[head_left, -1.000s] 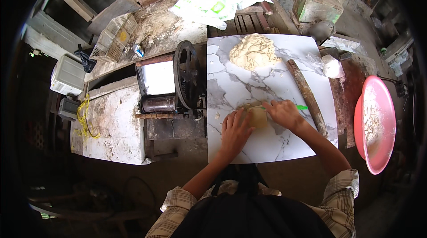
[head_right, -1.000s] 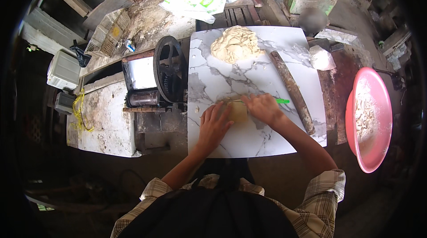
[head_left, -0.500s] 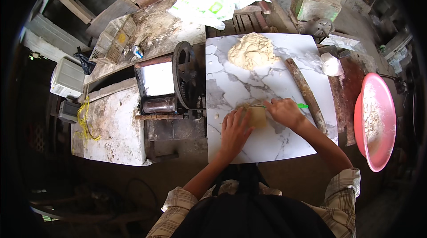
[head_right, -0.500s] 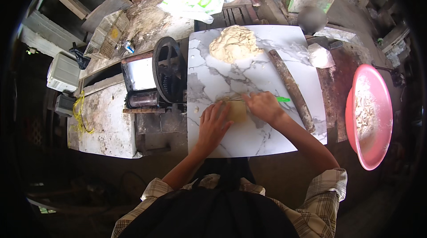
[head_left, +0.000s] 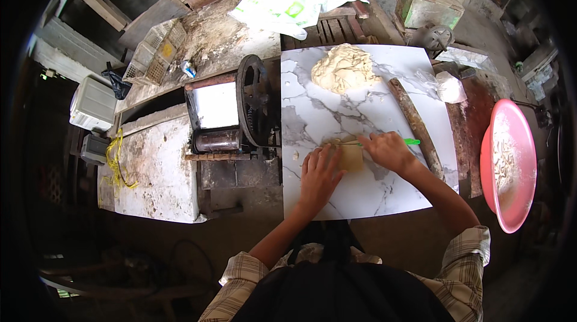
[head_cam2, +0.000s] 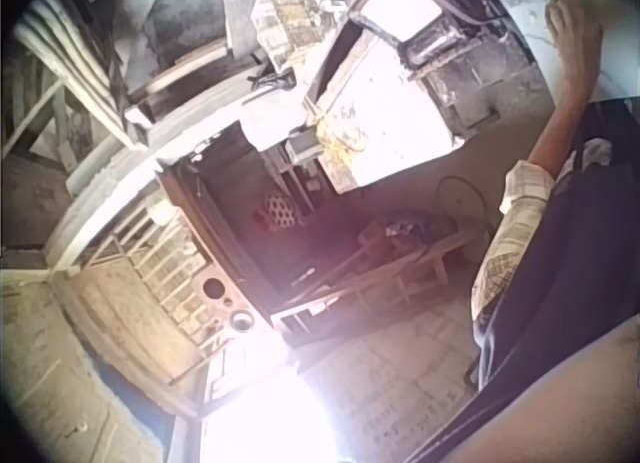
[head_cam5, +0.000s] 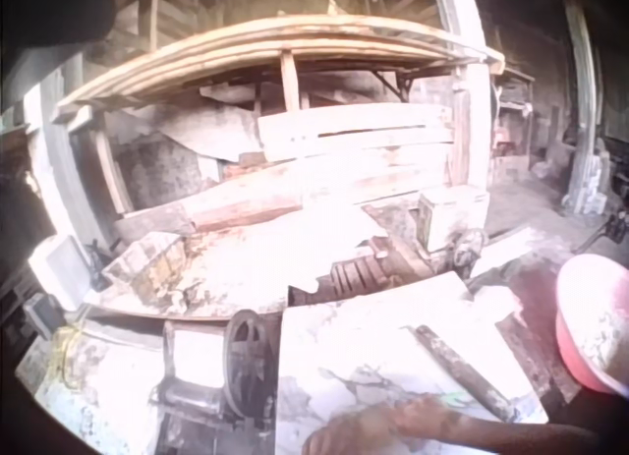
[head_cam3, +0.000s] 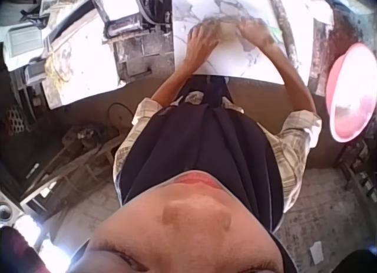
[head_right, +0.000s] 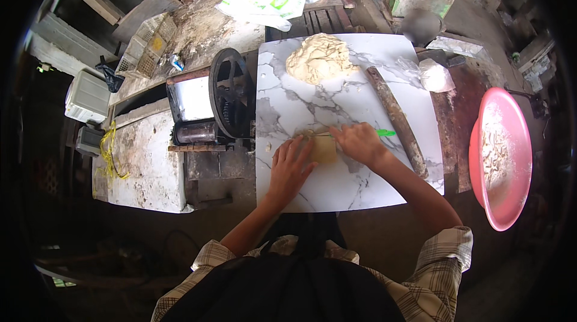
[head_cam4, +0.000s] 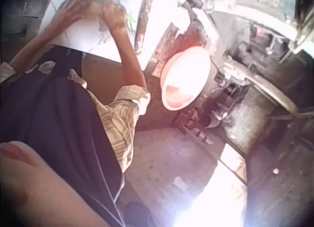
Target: The person kneads a piece of dough by hand on a white surface, rolls it into a ball, and then uses a wooden roller to flatten a portion before cutting it with a knife.
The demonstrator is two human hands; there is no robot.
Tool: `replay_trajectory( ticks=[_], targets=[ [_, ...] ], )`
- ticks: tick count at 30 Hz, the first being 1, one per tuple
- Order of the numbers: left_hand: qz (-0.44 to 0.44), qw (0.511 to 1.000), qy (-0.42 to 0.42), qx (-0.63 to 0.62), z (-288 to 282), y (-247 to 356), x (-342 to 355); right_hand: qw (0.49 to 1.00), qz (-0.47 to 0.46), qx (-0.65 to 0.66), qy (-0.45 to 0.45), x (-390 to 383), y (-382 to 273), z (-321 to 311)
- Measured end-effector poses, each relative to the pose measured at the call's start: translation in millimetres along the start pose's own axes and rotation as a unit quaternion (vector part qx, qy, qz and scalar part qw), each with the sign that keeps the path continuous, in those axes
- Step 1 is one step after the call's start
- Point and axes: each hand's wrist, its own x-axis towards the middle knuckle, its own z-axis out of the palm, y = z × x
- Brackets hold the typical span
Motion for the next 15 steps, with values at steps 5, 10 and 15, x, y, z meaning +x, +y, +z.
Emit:
replay_trajectory(
  ticks=[5,10,15],
  targets=[
    [0.005,1.000,0.000,-0.007,-2,1,2,0.999,-0.005,-0.016,0.032,-2,7,8],
    [0.004,1.000,-0.002,-0.007,-2,0,1,0.999,-0.006,-0.019,0.042,-4,9,6],
    [0.007,1.000,-0.001,-0.006,-3,-1,1,1.000,0.001,-0.013,-0.016,-6,12,0]
  ],
)
